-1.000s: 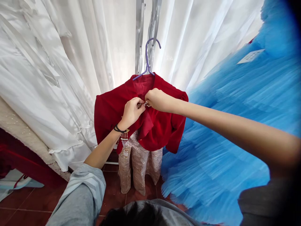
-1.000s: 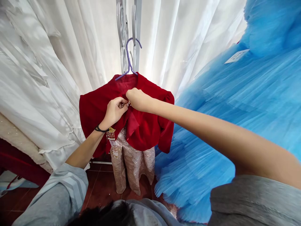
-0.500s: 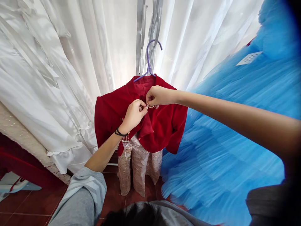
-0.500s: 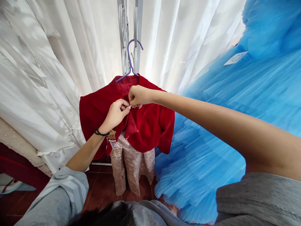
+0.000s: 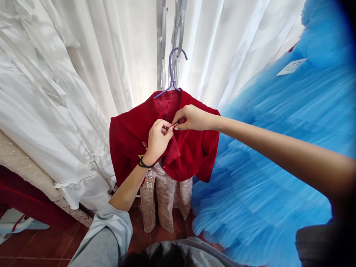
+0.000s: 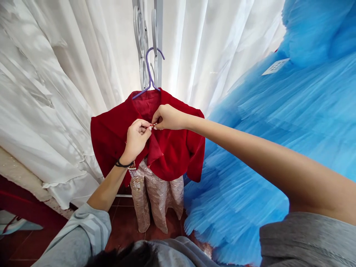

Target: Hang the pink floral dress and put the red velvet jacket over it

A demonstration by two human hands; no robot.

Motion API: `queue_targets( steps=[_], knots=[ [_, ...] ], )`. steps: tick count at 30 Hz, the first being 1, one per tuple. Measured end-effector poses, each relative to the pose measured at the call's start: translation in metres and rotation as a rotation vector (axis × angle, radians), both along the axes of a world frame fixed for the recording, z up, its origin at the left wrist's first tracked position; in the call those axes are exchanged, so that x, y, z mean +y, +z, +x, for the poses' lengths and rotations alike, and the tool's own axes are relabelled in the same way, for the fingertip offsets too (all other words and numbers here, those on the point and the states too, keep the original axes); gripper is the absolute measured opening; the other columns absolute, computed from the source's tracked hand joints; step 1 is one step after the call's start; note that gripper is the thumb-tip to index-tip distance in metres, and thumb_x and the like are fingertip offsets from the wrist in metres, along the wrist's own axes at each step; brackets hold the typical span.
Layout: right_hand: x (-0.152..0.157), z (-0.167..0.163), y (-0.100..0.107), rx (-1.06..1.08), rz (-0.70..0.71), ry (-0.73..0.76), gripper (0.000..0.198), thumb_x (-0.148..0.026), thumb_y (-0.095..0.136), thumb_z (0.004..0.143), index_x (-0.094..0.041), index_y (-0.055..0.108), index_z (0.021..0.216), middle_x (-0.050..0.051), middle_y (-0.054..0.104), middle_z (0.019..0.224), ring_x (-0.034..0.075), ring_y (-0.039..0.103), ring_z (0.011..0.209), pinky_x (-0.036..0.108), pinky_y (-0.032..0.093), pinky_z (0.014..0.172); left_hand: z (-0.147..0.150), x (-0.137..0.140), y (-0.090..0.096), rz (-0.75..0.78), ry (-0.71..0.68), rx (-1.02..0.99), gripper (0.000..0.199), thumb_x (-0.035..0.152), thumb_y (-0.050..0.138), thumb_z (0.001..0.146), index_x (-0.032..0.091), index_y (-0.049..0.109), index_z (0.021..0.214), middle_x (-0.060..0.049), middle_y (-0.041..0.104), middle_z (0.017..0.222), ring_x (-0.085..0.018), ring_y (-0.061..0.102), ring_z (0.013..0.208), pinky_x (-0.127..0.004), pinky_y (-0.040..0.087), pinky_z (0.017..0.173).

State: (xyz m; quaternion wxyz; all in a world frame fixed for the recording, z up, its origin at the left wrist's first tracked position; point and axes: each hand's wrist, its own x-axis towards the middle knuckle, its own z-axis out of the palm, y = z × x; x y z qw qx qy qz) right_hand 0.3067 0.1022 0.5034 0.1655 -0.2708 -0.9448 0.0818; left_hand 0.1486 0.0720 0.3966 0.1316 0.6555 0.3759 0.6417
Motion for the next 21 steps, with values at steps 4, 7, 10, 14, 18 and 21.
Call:
queue_targets(
  steps=[4,7,10,14,18,21],
  knots=[
    [0.0,0.003,-0.004,0.088,0.064,0.054,0.011,-0.015,0.067,0.073,-0.017,0.077,0.078,0.0,0.073,0.072,0.012,0.063,0.064,0.025,0.048,0.064,-0.001,-0.002,0.004,0.037,-0.025,0.025,0.008,0.009,0.059,0.079,0.016,0.059,0.075,-0.001,0.059,0.084,-0.006,0.053,0.06,-0.019,0.044,0.057],
    [0.001,0.004,-0.004,0.087,0.093,0.123,0.01,-0.016,0.068,0.074,-0.017,0.077,0.075,0.0,0.073,0.07,0.012,0.062,0.062,0.025,0.047,0.062,-0.003,-0.001,0.004,0.039,-0.058,0.028,0.006,0.01,0.06,0.078,0.015,0.06,0.075,-0.001,0.06,0.084,-0.006,0.054,0.06,-0.018,0.044,0.055],
    [0.002,0.004,-0.003,0.079,0.092,0.165,0.01,-0.017,0.067,0.075,-0.018,0.077,0.074,0.001,0.073,0.071,0.012,0.061,0.063,0.025,0.046,0.061,-0.003,-0.001,0.001,0.046,-0.074,0.002,0.004,0.011,0.062,0.077,0.015,0.061,0.076,-0.002,0.06,0.086,-0.006,0.056,0.061,-0.018,0.046,0.055],
    [0.0,-0.001,-0.006,0.084,0.128,0.092,0.01,-0.012,0.066,0.071,-0.017,0.074,0.067,-0.001,0.07,0.068,0.012,0.059,0.062,0.026,0.042,0.061,0.001,-0.005,-0.002,0.079,-0.023,0.016,0.005,0.012,0.062,0.077,0.015,0.06,0.076,-0.002,0.06,0.088,-0.005,0.054,0.06,-0.016,0.046,0.054],
    [0.001,-0.006,-0.01,0.069,0.149,0.008,0.009,-0.011,0.067,0.066,-0.017,0.072,0.061,-0.003,0.067,0.064,0.011,0.057,0.059,0.026,0.04,0.059,0.007,-0.01,-0.003,0.105,0.046,0.035,0.007,0.008,0.06,0.077,0.014,0.06,0.076,-0.004,0.06,0.092,-0.006,0.058,0.066,-0.016,0.051,0.059],
    [0.003,-0.004,-0.009,0.087,0.049,0.017,0.01,-0.011,0.067,0.069,-0.017,0.074,0.066,-0.001,0.07,0.067,0.011,0.059,0.06,0.025,0.044,0.06,0.007,-0.01,-0.005,0.068,0.043,-0.02,0.006,0.01,0.06,0.08,0.014,0.064,0.083,-0.006,0.062,0.098,-0.009,0.065,0.077,-0.017,0.056,0.065]
  ],
)
